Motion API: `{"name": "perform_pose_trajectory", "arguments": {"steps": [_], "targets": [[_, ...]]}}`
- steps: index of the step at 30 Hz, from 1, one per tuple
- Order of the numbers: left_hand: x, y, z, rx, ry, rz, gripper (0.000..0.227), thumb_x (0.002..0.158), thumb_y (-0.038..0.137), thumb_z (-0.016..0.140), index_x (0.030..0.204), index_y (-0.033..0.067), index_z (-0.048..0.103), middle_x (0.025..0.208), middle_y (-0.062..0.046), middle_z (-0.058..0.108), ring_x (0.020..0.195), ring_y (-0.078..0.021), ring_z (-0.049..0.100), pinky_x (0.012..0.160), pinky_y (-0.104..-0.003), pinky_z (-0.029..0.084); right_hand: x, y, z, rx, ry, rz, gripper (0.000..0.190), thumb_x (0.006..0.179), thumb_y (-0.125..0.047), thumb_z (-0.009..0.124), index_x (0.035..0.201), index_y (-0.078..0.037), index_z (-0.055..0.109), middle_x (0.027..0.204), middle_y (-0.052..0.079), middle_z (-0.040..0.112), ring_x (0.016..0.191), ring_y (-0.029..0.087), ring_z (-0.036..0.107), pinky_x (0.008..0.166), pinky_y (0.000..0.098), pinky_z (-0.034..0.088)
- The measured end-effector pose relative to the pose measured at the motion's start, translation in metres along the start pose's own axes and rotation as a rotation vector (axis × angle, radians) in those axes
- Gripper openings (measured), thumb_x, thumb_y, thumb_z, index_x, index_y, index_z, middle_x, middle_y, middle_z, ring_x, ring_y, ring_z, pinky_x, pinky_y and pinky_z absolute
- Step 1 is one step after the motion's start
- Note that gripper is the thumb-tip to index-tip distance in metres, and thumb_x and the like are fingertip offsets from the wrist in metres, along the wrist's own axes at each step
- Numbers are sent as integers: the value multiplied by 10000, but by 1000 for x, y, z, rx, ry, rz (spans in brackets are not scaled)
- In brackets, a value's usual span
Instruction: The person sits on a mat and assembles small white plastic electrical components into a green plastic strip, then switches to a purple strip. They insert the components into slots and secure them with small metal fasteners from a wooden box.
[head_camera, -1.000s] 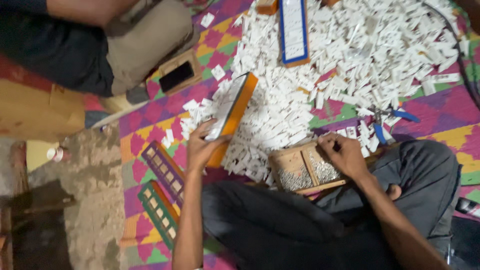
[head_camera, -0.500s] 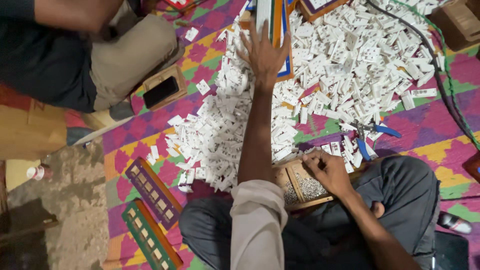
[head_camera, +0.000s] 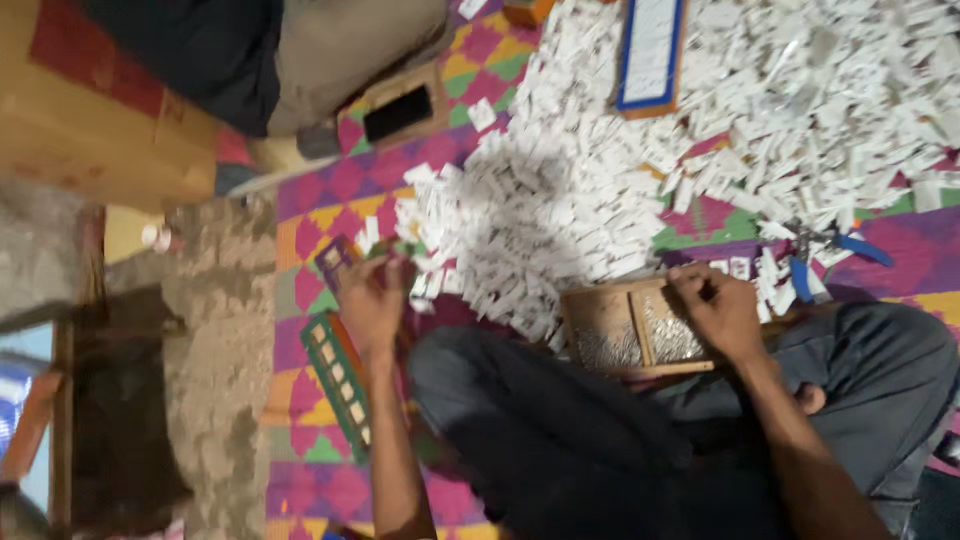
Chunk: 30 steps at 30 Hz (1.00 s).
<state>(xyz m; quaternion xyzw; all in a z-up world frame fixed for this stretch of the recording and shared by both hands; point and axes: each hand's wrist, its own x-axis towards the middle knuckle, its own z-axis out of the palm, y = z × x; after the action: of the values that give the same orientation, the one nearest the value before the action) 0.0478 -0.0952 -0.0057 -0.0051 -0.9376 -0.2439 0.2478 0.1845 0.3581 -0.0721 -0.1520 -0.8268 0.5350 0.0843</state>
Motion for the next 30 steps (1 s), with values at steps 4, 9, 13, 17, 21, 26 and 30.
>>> {"name": "perform_pose_trajectory", "arguments": {"steps": [4, 9, 13, 17, 21, 26, 30], "targets": [[-72, -79, -40, 240, 137, -267, 443, 850, 319, 792, 1138, -8, 708, 1127, -259, 664, 1017, -437, 617, 900, -508, 490, -4, 18, 4, 177, -49, -55, 291, 1081, -270, 659, 1132, 9, 722, 806, 11, 652, 727, 51, 533, 641, 244, 463], [-131, -109, -13, 597, -202, -335, 676, 809, 663, 765, 1177, 115, 618, 1372, -215, 589, 1217, -425, 582, 1000, -532, 474, -3, 31, -1, -127, 9, -152, 260, 1129, -226, 725, 1115, 32, 757, 839, 77, 695, 757, 101, 583, 702, 257, 464], [-112, -129, 30, 578, 116, -326, 1077, 712, 734, 792, 1342, -66, 443, 1306, -313, 564, 1209, -483, 560, 1005, -589, 438, -1, 38, 6, -144, 43, -192, 256, 1156, -220, 722, 1121, 31, 759, 818, 73, 682, 721, 85, 563, 675, 251, 450], [-76, -136, 62, 276, -7, -596, 1141, 667, 597, 846, 1450, -90, 383, 1305, -320, 573, 1190, -469, 588, 996, -514, 502, -7, 46, 1, -74, 12, -227, 281, 1188, -237, 704, 1103, 26, 750, 827, 49, 680, 753, 59, 552, 708, 231, 453], [-75, -120, 60, 170, -219, -782, 983, 653, 483, 867, 1387, -13, 440, 1279, -272, 625, 1159, -442, 637, 972, -495, 533, 0, 41, 2, -174, 46, -191, 292, 1145, -273, 730, 1104, 14, 760, 787, 45, 667, 692, 75, 539, 687, 265, 437], [-114, -96, 45, 246, -541, -781, 724, 853, 420, 763, 1428, 100, 461, 1289, -258, 674, 1191, -463, 639, 1011, -543, 504, -3, 32, 1, -177, 35, -112, 321, 1142, -313, 732, 1093, 3, 763, 760, 38, 651, 660, 73, 525, 644, 266, 423], [-98, -97, 39, 275, -144, -236, 598, 801, 180, 778, 1367, 155, 586, 1464, -199, 570, 1290, -413, 573, 1064, -533, 485, -3, 28, 2, -183, 27, -147, 322, 1153, -310, 734, 1085, 4, 766, 757, 38, 645, 671, 71, 522, 661, 263, 424]]}}
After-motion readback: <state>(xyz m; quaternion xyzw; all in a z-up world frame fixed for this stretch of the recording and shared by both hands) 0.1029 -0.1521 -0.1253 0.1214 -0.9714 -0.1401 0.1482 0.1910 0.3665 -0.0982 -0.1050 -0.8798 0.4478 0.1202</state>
